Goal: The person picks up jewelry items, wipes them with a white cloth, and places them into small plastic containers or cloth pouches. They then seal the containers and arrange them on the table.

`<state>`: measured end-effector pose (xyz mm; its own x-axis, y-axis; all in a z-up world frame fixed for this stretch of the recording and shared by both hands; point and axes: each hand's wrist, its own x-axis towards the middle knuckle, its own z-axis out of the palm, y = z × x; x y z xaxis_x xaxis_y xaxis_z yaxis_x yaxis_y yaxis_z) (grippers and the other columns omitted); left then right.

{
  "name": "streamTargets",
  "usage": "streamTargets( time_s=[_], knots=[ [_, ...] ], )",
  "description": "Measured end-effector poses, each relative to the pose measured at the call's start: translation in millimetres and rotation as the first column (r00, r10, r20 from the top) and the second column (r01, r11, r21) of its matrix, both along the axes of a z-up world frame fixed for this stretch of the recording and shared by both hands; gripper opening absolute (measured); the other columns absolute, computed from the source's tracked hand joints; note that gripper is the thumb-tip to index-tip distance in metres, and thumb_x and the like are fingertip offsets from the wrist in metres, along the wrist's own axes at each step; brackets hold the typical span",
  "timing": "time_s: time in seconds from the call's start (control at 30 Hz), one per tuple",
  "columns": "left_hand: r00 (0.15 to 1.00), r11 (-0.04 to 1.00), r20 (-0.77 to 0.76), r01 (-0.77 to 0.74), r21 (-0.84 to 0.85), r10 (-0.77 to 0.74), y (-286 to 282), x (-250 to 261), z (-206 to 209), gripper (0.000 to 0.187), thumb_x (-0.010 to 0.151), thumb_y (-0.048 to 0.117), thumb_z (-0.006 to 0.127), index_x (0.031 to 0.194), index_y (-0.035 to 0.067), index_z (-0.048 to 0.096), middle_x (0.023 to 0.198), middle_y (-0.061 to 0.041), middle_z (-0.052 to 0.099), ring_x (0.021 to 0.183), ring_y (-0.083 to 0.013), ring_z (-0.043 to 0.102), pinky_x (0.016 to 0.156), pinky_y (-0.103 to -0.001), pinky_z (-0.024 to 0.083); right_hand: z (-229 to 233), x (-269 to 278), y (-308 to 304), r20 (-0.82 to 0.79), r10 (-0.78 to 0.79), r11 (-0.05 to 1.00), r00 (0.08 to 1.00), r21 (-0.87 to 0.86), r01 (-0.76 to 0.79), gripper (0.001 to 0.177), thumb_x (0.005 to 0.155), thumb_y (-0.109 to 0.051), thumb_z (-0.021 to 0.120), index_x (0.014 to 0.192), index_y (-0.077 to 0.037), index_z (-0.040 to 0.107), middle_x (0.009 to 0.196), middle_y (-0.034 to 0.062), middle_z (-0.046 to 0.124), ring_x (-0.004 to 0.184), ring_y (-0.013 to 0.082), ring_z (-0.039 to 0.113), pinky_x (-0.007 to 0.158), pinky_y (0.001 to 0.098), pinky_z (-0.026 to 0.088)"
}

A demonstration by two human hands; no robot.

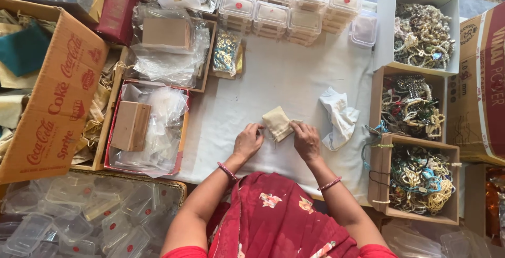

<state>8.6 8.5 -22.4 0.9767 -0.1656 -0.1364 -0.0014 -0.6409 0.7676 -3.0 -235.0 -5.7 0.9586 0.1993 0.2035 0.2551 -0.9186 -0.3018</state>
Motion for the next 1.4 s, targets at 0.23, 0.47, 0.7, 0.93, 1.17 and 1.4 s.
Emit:
streamTargets(
  time_s=[0.23,0.47,0.7,0.93,1.17,1.4],
  knots=[
    [0.992,0.967,-0.082,0.114,0.229,-0.097,-28,-6,47,0.056,0.077,0.054,0.083,0.106,0.009,0.066,0.109,-0.011,0.061,0.096,-0.0303,0.068,0.079,-0.044,0.056,9,11,7,0.075,-0.105,0.994,0.992,-0.004,0.105,0.050,0.079,-0.001,0.060,0.126,-0.016,0.070,0.122,0.0115,0.064,0.104,0.0294,0.062,0.085,0.0405,0.049],
    [0.981,0.986,0.148,0.109,0.129,-0.128,-23,-11,-7,0.022,0.082,0.029,0.076,0.095,0.013,0.069,0.105,-0.007,0.065,0.091,-0.0272,0.070,0.074,-0.042,0.058,-1,3,-12,-0.023,-0.098,0.995,0.995,0.004,0.098,0.005,0.092,-0.015,0.068,0.097,-0.014,0.069,0.108,0.0017,0.067,0.102,0.0255,0.064,0.087,0.0424,0.047],
    [0.979,0.937,-0.202,-0.097,-0.336,0.029,-15,2,-28,0.026,0.075,0.021,0.073,0.093,0.004,0.065,0.081,-0.010,0.077,0.072,-0.0208,0.076,0.069,-0.034,0.060,18,-3,5,0.082,-0.017,0.994,0.996,0.113,0.007,0.017,0.088,-0.021,0.072,0.101,-0.011,0.072,0.107,0.0087,0.067,0.098,0.0303,0.064,0.084,0.0437,0.047],
    [0.940,0.928,-0.340,-0.141,-0.344,0.016,3,0,-3,0.024,0.080,0.021,0.067,0.101,0.011,0.074,0.092,-0.003,0.077,0.074,-0.0180,0.076,0.066,-0.034,0.061,18,6,-6,-0.217,-0.100,0.972,0.971,0.189,0.142,0.007,0.091,-0.020,0.072,0.095,-0.014,0.072,0.103,0.0038,0.070,0.094,0.0265,0.067,0.085,0.0405,0.053],
    [1.000,1.000,0.022,-0.010,-0.025,0.011,4,-3,6,0.016,0.087,0.022,0.069,0.094,0.010,0.077,0.097,-0.012,0.075,0.090,-0.0293,0.072,0.081,-0.040,0.057,35,14,24,0.042,0.267,0.962,0.963,-0.072,-0.264,0.015,0.083,0.000,0.062,0.092,-0.009,0.070,0.099,0.0076,0.067,0.095,0.0274,0.067,0.086,0.0399,0.053],
    [0.999,0.998,0.049,-0.013,-0.069,0.017,-12,8,22,0.014,0.084,0.021,0.071,0.094,0.014,0.078,0.096,-0.008,0.075,0.089,-0.0286,0.073,0.079,-0.041,0.057,12,8,44,-0.006,0.219,0.967,0.976,0.139,-0.216,0.017,0.088,0.000,0.061,0.102,-0.008,0.065,0.101,0.0096,0.066,0.092,0.0307,0.067,0.081,0.0394,0.052]
  ],
)
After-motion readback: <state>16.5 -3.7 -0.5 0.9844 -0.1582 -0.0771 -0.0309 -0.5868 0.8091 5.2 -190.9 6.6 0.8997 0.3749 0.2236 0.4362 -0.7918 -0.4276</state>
